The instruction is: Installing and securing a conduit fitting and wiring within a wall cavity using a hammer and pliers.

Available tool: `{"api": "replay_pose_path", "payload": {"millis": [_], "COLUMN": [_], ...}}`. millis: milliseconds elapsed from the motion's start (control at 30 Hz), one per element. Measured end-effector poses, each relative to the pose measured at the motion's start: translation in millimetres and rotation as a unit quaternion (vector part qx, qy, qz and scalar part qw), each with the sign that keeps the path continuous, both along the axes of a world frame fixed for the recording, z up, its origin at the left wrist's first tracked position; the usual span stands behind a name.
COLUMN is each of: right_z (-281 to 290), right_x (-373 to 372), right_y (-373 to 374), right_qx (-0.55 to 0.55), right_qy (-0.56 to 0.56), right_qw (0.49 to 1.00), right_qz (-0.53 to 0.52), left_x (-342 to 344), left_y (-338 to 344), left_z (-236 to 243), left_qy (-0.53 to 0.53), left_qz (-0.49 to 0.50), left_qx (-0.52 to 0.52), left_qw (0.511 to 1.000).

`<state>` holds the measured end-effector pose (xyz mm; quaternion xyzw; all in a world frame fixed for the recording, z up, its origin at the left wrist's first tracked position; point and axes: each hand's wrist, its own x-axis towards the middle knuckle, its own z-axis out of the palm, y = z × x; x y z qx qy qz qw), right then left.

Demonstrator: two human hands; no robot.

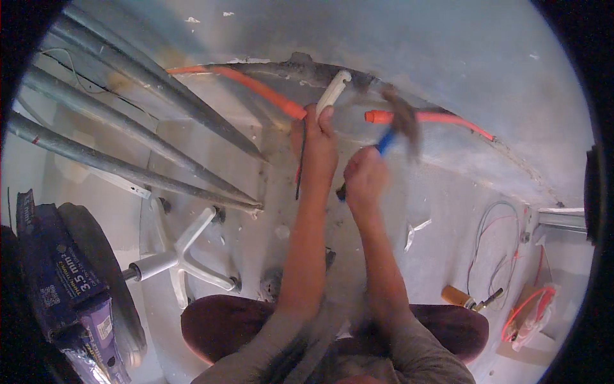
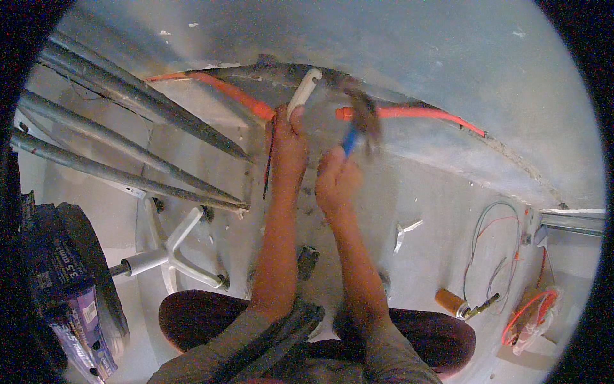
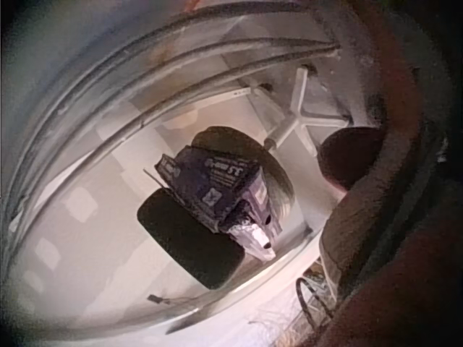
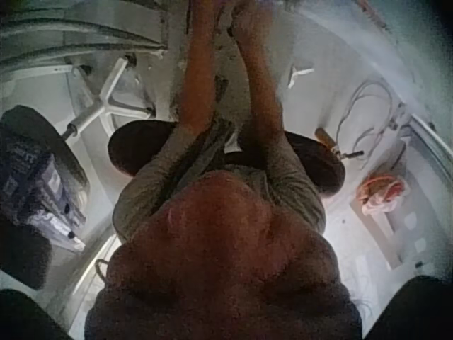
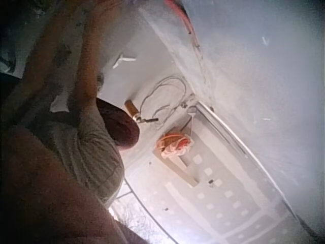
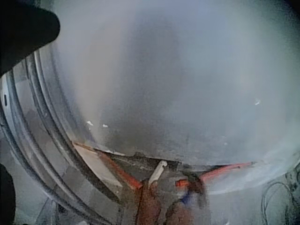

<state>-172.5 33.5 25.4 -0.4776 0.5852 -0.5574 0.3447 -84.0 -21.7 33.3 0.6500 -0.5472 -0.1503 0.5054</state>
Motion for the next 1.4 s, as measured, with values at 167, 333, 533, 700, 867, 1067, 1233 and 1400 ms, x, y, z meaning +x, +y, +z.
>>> {"api": "replay_pose_path", "payload": {"millis": [167,333,533,700,867,1067,1233,1400], "right_z": [17,-3,-20,27,21,14,2,1], "right_x": [3,-3,-8,-14,-11,-2,8,9], "right_y": [2,-9,-15,9,24,25,-1,9], "right_qx": [0.040,0.069,0.093,0.123,0.094,0.039,0.089,0.017], "right_qy": [0.011,0.056,-0.025,-0.142,-0.174,-0.093,-0.020,0.020], "right_qw": [0.999,0.995,0.994,0.981,0.979,0.995,0.994,1.000], "right_qz": [0.029,0.039,0.045,0.038,0.053,0.020,0.055,-0.014], "left_x": [-1,-1,-5,-4,-1,-1,-2,-2], "left_y": [-1,-4,0,34,15,3,1,-4], "left_z": [-4,-4,10,19,0,-10,-14,-15], "left_qy": [0.006,0.029,-0.041,0.002,0.016,-0.017,-0.027,-0.044], "left_qz": [0.027,0.003,0.019,0.048,0.000,0.030,0.025,0.051], "left_qx": [0.011,0.015,0.019,0.055,-0.010,-0.020,-0.029,-0.013], "left_qw": [1.000,0.999,0.999,0.997,1.000,0.999,0.999,0.998]}}
